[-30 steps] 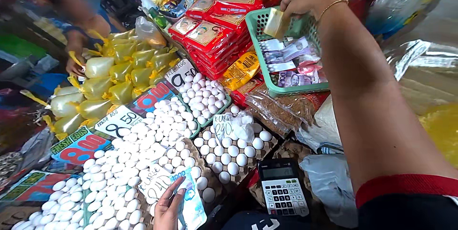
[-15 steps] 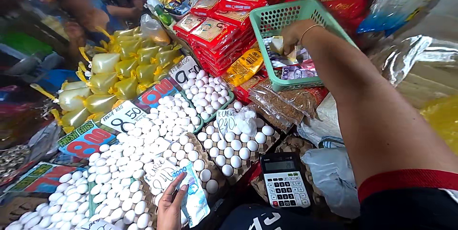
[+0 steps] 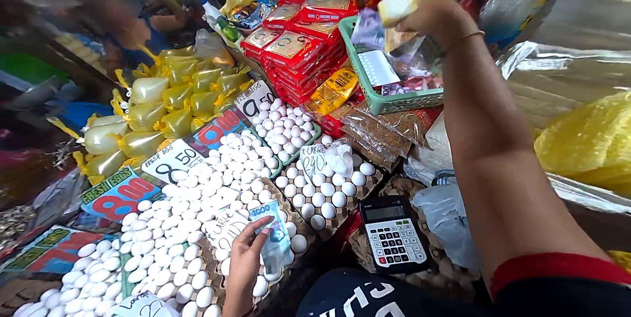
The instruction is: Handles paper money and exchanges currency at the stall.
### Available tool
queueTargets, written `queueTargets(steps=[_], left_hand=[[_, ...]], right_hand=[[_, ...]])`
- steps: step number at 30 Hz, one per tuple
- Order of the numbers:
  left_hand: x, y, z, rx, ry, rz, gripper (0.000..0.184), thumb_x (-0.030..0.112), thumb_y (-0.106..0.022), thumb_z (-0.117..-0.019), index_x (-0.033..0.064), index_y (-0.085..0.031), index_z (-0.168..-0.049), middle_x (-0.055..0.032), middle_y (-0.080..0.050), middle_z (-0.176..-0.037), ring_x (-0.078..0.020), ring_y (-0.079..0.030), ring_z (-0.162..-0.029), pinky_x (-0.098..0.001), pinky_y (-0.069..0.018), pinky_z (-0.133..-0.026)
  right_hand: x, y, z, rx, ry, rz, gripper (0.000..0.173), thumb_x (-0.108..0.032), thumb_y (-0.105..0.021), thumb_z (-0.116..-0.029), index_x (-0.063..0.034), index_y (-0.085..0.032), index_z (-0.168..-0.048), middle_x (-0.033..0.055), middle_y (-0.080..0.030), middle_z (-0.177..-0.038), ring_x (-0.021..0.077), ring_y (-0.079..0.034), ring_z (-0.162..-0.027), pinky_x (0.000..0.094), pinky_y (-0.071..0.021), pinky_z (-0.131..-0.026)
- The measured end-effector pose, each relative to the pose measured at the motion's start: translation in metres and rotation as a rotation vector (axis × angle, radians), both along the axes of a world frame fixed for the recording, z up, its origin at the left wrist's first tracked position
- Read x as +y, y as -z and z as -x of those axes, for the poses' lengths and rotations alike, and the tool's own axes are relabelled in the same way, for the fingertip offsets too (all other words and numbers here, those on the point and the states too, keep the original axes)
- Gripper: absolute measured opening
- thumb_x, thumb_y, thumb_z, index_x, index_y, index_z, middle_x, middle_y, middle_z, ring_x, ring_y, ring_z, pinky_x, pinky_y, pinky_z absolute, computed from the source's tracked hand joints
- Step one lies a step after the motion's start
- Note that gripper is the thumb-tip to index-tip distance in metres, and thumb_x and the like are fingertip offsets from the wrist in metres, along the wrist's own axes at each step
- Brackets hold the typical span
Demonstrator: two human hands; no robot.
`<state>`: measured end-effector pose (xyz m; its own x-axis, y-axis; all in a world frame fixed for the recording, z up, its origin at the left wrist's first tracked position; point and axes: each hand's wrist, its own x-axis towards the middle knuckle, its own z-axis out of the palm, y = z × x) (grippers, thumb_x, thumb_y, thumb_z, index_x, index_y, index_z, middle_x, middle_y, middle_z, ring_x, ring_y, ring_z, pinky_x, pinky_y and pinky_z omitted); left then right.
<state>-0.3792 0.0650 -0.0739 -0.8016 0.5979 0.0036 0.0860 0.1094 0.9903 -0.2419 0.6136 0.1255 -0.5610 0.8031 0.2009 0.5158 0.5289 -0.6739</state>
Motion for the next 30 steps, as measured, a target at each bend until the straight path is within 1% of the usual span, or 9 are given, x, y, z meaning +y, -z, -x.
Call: queueTargets(steps=[4, 6, 8, 10, 13, 20, 23, 25, 30], left_hand=[[0.028, -0.022, 0.012, 0.188, 0.182, 0.017, 0.031, 0.017, -0.057, -0.099, -0.0001, -0.068, -0.123, -0.0106, -0.068, -0.124, -0.0148, -0.065, -0.114, -0.0331, -0.0544, -0.097], [0.045, -0.042, 0.01, 0.277, 0.261, -0.011, 0.037, 0.026, -0.057, -0.1011, 0.0019, -0.067, -0.126, -0.0102, -0.066, -0.126, -0.0131, -0.065, -0.113, -0.0318, -0.056, -0.093], [0.059, -0.061, 0.005, 0.308, 0.304, -0.079, 0.041, 0.03, -0.06, -0.0999, 0.0025, -0.066, -0.129, -0.0097, -0.065, -0.127, -0.0121, -0.065, -0.112, -0.0315, -0.0562, -0.093], [0.067, -0.071, 0.0, 0.298, 0.316, -0.171, 0.037, 0.027, -0.063, -0.0979, 0.0029, -0.068, -0.125, -0.0075, -0.065, -0.121, -0.011, -0.065, -0.107, -0.031, -0.0571, -0.091], [0.07, -0.063, -0.002, 0.311, 0.293, -0.346, 0.017, 0.014, -0.058, -0.1018, 0.0035, -0.072, -0.1, -0.002, -0.072, -0.095, -0.0077, -0.069, -0.087, -0.0312, -0.0595, -0.08], [0.051, -0.05, -0.004, 0.204, 0.255, -0.354, 0.01, 0.008, -0.069, -0.0957, 0.0019, -0.073, -0.102, -0.0063, -0.073, -0.094, -0.0125, -0.071, -0.08, -0.0315, -0.0614, -0.074], [0.046, -0.048, -0.006, 0.194, 0.246, -0.325, 0.01, 0.008, -0.073, -0.0931, 0.0014, -0.072, -0.101, -0.0073, -0.074, -0.089, -0.0134, -0.071, -0.073, -0.0303, -0.0615, -0.068], [0.041, -0.046, -0.005, 0.19, 0.259, -0.31, 0.011, 0.009, -0.074, -0.093, 0.0016, -0.072, -0.101, -0.0076, -0.074, -0.088, -0.0138, -0.071, -0.072, -0.0302, -0.0616, -0.067], [0.034, -0.039, -0.003, 0.183, 0.317, -0.246, 0.015, 0.015, -0.066, -0.0998, 0.0018, -0.072, -0.099, -0.0056, -0.073, -0.083, -0.0107, -0.069, -0.069, -0.0275, -0.0596, -0.066]], right_hand=[[-0.1, -0.003, -0.034, 0.52, -0.14, 0.033, 0.036, -0.013, -0.07, -0.0906, -0.0002, -0.06, -0.123, 0.0083, -0.067, -0.103, 0.0123, -0.066, -0.082, 0.034, -0.0592, -0.073], [-0.164, 0.019, -0.033, 0.64, -0.263, 0.14, 0.025, -0.014, -0.07, -0.0906, -0.0047, -0.062, -0.113, -0.0021, -0.067, -0.088, 0.0024, -0.061, -0.066, 0.0228, -0.0537, -0.057], [-0.231, 0.053, -0.025, 0.637, -0.373, 0.331, 0.022, -0.007, -0.071, -0.09, -0.0075, -0.062, -0.11, -0.0045, -0.068, -0.085, -0.0005, -0.057, -0.059, 0.0178, -0.05, -0.05], [-0.285, 0.086, -0.018, 0.56, -0.454, 0.478, 0.028, -0.002, -0.072, -0.0886, -0.0068, -0.062, -0.114, -0.0017, -0.067, -0.085, 0.002, -0.056, -0.056, 0.0193, -0.0502, -0.049], [-0.32, 0.12, -0.012, 0.57, -0.575, 0.506, 0.024, 0.001, -0.067, -0.0907, -0.0089, -0.064, -0.112, -0.0037, -0.067, -0.083, 0.0001, -0.052, -0.054, 0.0157, -0.0472, -0.049], [-0.338, 0.138, -0.014, 0.577, -0.649, 0.599, 0.016, 0.002, -0.066, -0.0915, -0.0075, -0.063, -0.103, -0.0007, -0.067, -0.078, 0.0004, -0.053, -0.053, 0.014, -0.0439, -0.047], [-0.35, 0.142, -0.009, 0.619, -0.645, 0.741, 0.011, 0.002, -0.063, -0.0939, -0.007, -0.065, -0.1, 0.0021, -0.072, -0.081, 0.0049, -0.067, -0.065, 0.0208, -0.0569, -0.059], [-0.359, 0.145, -0.007, 0.663, -0.616, 0.822, 0.017, 0.001, -0.059, -0.0975, -0.0077, -0.068, -0.109, 0.0021, -0.075, -0.091, 0.0083, -0.071, -0.076, 0.0262, -0.0621, -0.07], [-0.371, 0.152, 0.001, 0.591, -0.606, 0.88, 0.019, -0.007, -0.051, -0.1044, -0.005, -0.059, -0.121, 0.0056, -0.074, -0.096, 0.0109, -0.072, -0.078, 0.0273, -0.0624, -0.071]])
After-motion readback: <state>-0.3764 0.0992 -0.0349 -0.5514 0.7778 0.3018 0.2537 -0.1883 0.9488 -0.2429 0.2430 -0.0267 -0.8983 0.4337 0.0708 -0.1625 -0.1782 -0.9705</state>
